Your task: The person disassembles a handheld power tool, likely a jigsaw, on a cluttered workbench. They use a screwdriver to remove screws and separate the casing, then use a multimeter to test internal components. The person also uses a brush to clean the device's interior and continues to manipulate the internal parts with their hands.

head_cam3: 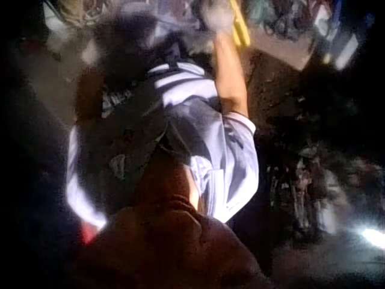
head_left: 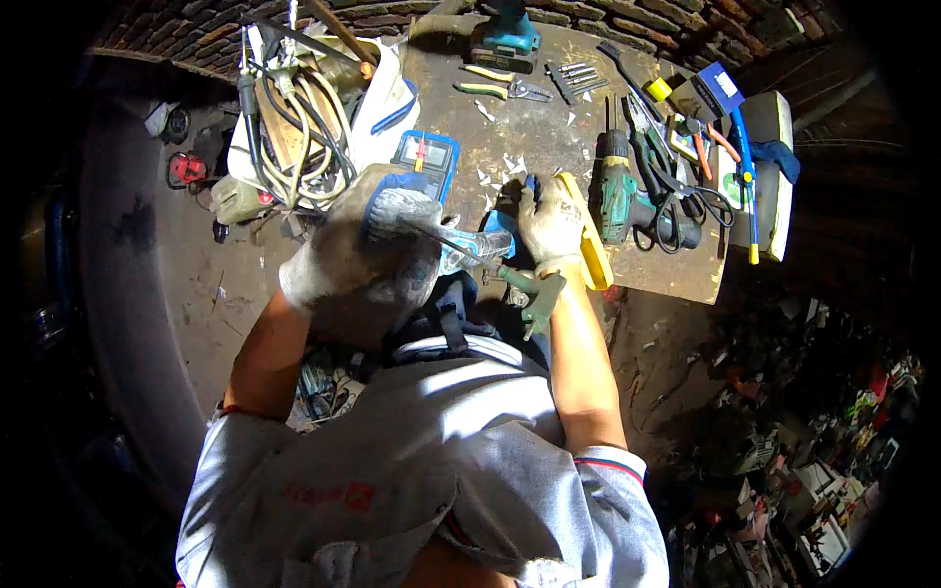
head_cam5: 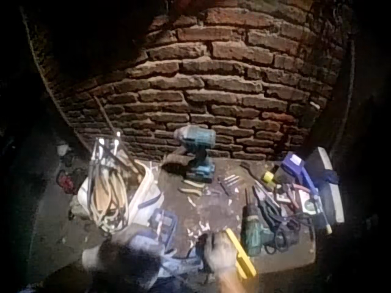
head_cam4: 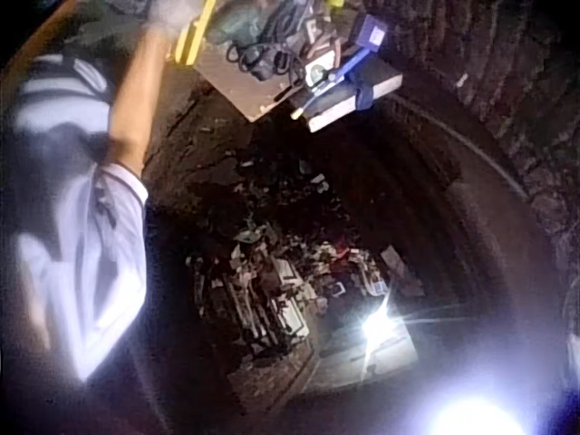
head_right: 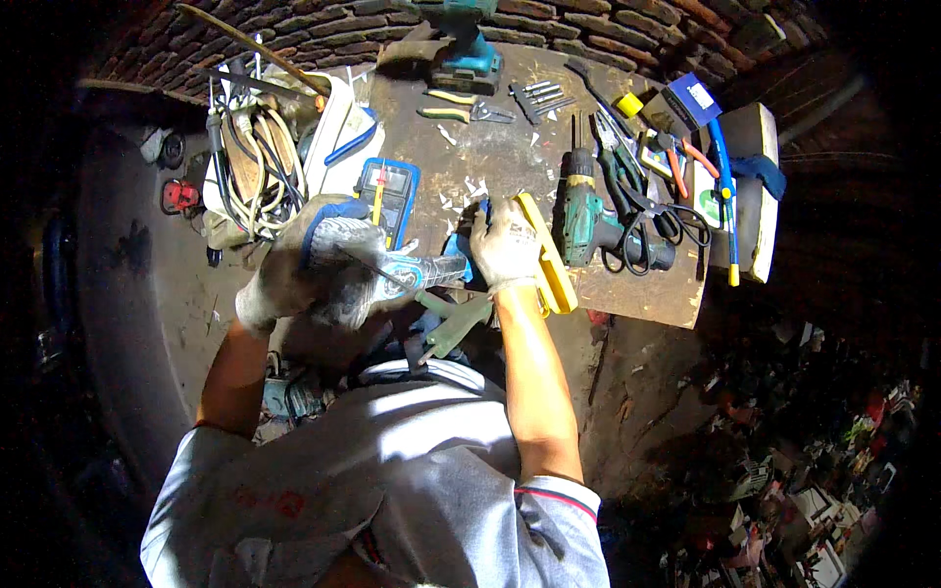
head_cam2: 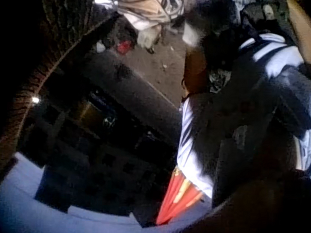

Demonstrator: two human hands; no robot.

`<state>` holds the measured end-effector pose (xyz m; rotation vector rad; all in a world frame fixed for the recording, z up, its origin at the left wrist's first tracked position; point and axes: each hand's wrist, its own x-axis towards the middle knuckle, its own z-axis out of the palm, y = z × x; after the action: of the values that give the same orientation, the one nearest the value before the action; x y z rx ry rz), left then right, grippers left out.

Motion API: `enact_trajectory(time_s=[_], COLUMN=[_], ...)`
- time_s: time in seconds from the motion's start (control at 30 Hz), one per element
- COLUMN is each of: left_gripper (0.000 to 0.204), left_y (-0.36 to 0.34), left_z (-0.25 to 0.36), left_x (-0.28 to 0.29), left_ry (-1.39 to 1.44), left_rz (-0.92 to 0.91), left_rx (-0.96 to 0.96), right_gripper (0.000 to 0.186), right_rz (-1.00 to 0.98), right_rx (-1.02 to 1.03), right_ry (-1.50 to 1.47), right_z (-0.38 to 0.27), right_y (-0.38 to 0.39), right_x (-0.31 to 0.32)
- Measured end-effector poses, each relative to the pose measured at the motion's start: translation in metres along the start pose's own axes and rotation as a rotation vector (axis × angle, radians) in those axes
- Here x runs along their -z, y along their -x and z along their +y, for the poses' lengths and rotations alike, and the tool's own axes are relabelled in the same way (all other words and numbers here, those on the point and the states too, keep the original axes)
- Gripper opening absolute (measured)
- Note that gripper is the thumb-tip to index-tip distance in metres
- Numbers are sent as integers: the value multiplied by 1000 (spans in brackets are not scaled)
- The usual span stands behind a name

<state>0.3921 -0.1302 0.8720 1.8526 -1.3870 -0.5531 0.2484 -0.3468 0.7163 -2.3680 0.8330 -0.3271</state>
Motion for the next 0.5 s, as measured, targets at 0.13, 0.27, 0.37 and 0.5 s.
enact_trajectory(time_s=[0.13,0.27,0.37,0.5], left_gripper=[54,58,59,60], left_y=[-2,2,5,2], left_z=[-2,0,-3,-3], left_x=[-1,-6,-5,-5], left_ry=[-29,77,225,128], left_rz=[33,76,56,60], left_rx=[-19,132,225,132], right_gripper=[28,29,32,31], right_rz=[-63,-66,-143,-16], right_rx=[-5,-24,-72,13], right_ry=[0,-47,29,30], right_z=[-9,-11,-16,-13], right_y=[-4,-9,-11,-7], right_x=[8,7,15,11])
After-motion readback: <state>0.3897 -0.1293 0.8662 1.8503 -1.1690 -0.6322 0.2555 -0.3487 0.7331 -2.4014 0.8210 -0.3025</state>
